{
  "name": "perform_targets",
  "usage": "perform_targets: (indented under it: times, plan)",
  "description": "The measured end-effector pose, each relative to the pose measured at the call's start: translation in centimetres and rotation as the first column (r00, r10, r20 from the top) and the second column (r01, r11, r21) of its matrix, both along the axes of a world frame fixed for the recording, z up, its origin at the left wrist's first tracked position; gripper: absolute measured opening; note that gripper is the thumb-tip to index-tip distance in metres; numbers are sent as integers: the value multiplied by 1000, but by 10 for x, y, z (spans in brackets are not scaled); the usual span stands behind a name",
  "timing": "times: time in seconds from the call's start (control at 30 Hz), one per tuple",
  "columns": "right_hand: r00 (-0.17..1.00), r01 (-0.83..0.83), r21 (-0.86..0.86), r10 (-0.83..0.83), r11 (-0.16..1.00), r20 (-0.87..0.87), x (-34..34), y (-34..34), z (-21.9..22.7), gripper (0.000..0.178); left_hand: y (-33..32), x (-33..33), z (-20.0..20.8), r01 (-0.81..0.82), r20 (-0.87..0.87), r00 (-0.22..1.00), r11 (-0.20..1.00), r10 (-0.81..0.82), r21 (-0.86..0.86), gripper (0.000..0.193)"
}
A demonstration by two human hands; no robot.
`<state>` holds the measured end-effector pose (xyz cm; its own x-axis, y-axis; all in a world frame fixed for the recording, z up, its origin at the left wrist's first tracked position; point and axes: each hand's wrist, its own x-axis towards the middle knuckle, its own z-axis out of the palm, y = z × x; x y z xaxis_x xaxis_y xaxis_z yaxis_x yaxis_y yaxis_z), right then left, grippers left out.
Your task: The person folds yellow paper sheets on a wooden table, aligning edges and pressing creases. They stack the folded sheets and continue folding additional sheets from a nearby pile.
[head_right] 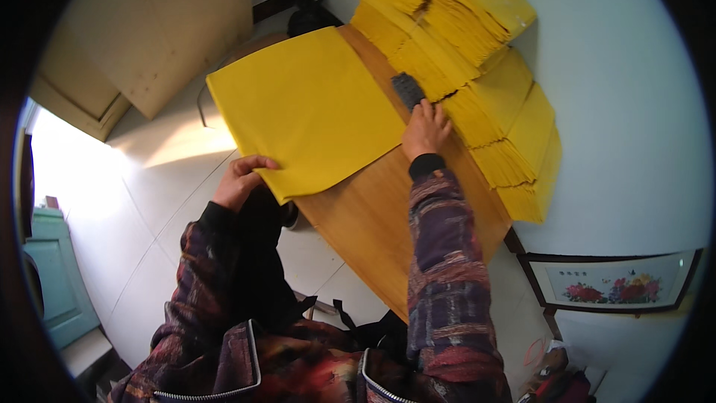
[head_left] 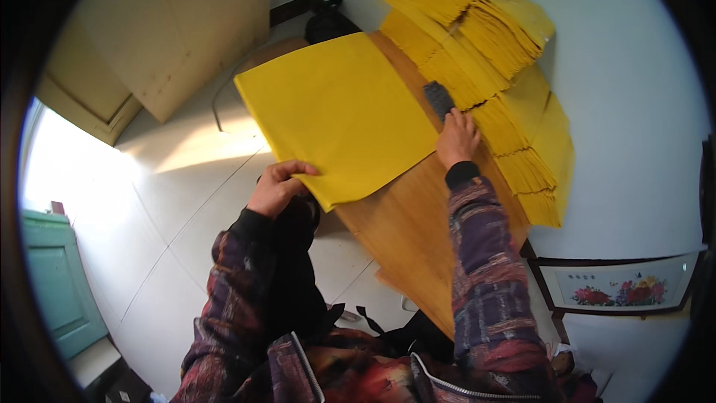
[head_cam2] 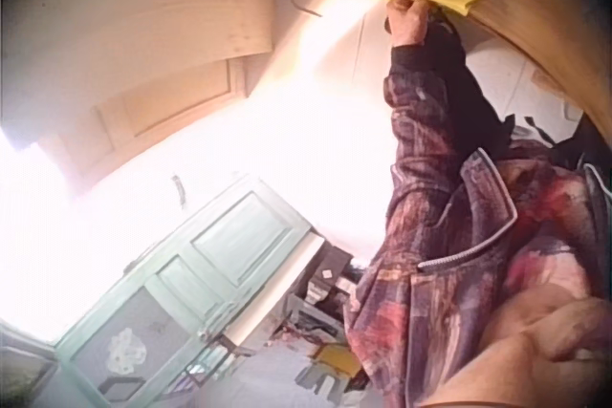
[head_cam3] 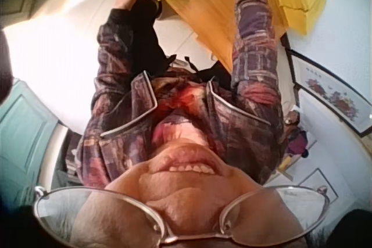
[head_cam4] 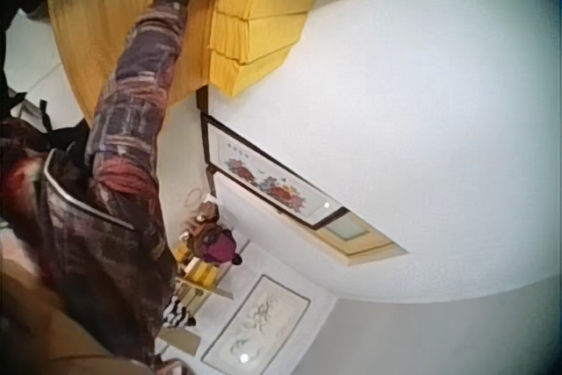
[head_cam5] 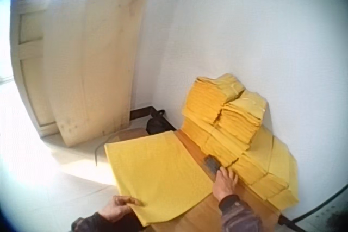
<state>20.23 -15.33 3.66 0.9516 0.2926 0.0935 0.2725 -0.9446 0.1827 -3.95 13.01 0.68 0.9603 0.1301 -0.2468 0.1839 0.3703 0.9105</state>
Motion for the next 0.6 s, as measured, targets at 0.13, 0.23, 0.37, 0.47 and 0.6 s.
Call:
perform_targets:
  times: [0.13, 0.23, 0.37, 0.47, 0.6]
  plan:
    - [991, -132, 113, 133, 985, -6, 18, -15, 11, 29, 2, 3, -3, 22, 4, 1000, 1000, -22, 6, 23]
    - [944, -329, 345, 304, 879, 128, 8, -18, 26, 20, 3, 1, -4, 53, 12, 999, 997, -53, -55, 22]
    - [947, -236, 798, 314, 555, 61, -74, 6, 33, 19, 2, 3, -5, 55, 51, 997, 995, -51, -78, 21]
    - [837, -146, 906, 537, 396, -100, -143, 33, 42, 16, 2, 4, -7, 52, 32, 998, 994, -49, -99, 21]
    - [770, -200, 872, 622, 447, -142, -166, 66, 61, 13, 0, 6, -10, 29, 32, 999, 996, -26, -83, 20]
